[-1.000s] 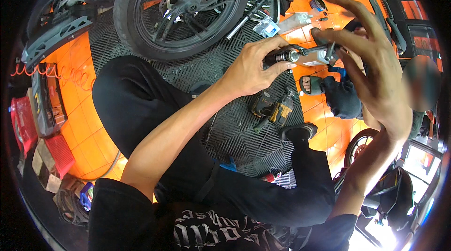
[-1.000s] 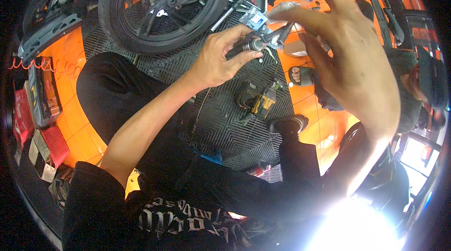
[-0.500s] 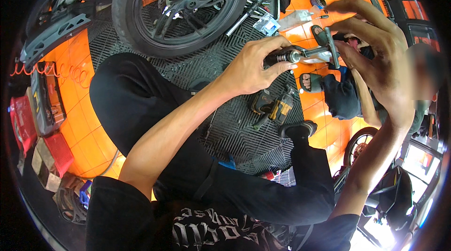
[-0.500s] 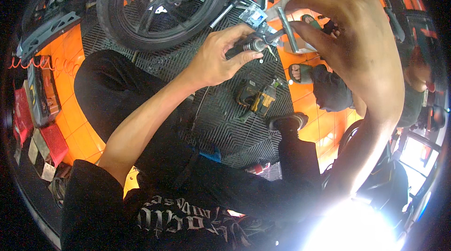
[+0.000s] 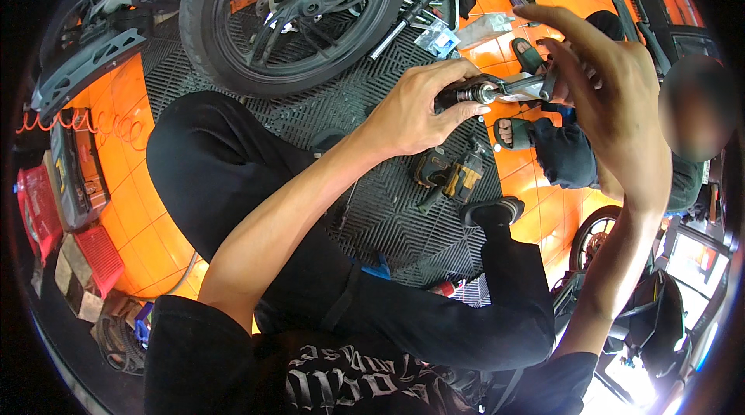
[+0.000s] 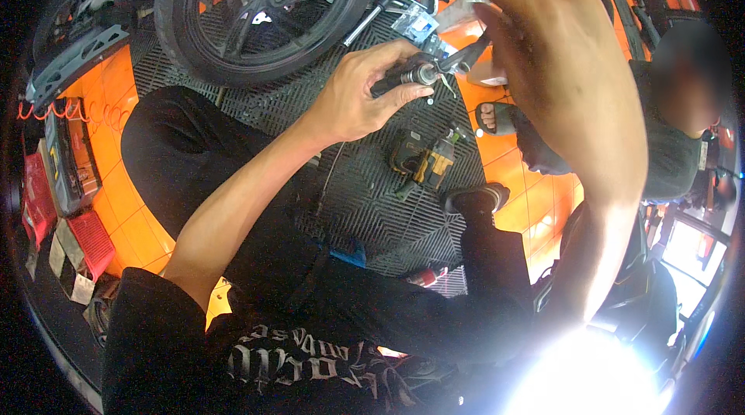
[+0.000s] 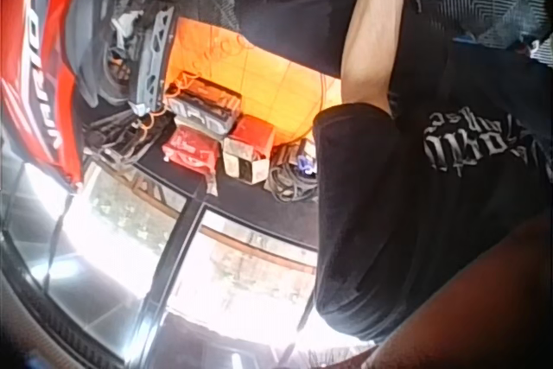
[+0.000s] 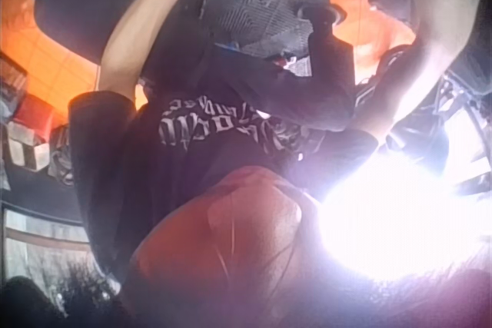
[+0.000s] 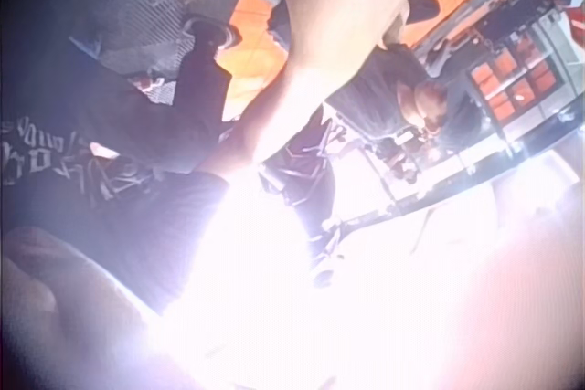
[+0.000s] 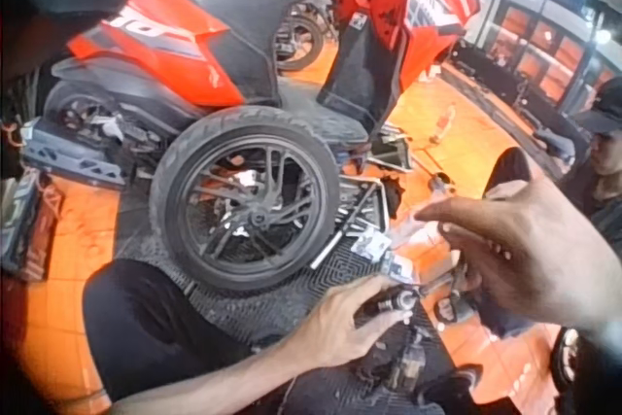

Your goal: The person sits on the floor of a workshop and uses a wrench to tighten a bolt on a cylindrical motorcycle part held in their hands. They manipulate the part and tool repeatedly to secure the assembly.

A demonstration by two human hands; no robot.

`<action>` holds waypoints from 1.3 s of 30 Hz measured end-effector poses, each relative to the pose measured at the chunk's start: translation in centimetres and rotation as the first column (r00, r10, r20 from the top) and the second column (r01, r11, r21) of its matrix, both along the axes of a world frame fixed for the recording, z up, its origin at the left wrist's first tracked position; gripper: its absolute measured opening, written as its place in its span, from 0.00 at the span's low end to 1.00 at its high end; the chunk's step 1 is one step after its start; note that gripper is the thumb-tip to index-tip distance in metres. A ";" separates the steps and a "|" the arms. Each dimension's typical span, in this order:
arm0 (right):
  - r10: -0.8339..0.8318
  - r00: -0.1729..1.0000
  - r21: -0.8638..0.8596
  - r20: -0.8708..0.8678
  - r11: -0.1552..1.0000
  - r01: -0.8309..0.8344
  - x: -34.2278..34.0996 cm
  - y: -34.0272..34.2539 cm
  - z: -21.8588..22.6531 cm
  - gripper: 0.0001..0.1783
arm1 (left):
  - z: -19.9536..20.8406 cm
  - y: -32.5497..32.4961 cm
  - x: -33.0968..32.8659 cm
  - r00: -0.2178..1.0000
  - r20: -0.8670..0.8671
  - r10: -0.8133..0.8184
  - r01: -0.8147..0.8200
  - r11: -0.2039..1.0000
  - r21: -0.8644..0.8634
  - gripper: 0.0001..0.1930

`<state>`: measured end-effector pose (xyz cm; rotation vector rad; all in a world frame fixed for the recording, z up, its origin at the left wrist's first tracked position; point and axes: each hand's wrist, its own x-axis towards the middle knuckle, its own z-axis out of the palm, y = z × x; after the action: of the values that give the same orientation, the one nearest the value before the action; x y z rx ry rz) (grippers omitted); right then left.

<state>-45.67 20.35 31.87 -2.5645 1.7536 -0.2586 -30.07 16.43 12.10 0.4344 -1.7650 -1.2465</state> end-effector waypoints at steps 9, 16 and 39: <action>-0.236 0.960 0.134 0.150 0.967 0.217 1.0 0.4 0.2 0.12 | -0.2 -0.2 -0.2 1.000 -0.005 0.017 -0.017 0.996 0.085 0.17; 0.063 0.993 0.056 -0.105 0.997 -0.057 2.2 0.5 1.3 0.17 | -0.6 -0.4 0.4 0.998 0.037 0.041 -0.043 0.997 0.065 0.17; -0.278 0.945 0.200 0.171 0.949 0.243 2.2 0.3 0.6 0.12 | -0.4 -0.1 -0.3 1.000 0.014 0.011 -0.011 0.999 0.033 0.18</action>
<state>-43.42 20.63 32.47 -2.1051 1.9404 -0.3330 -30.39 16.33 11.73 0.4721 -1.7537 -1.2693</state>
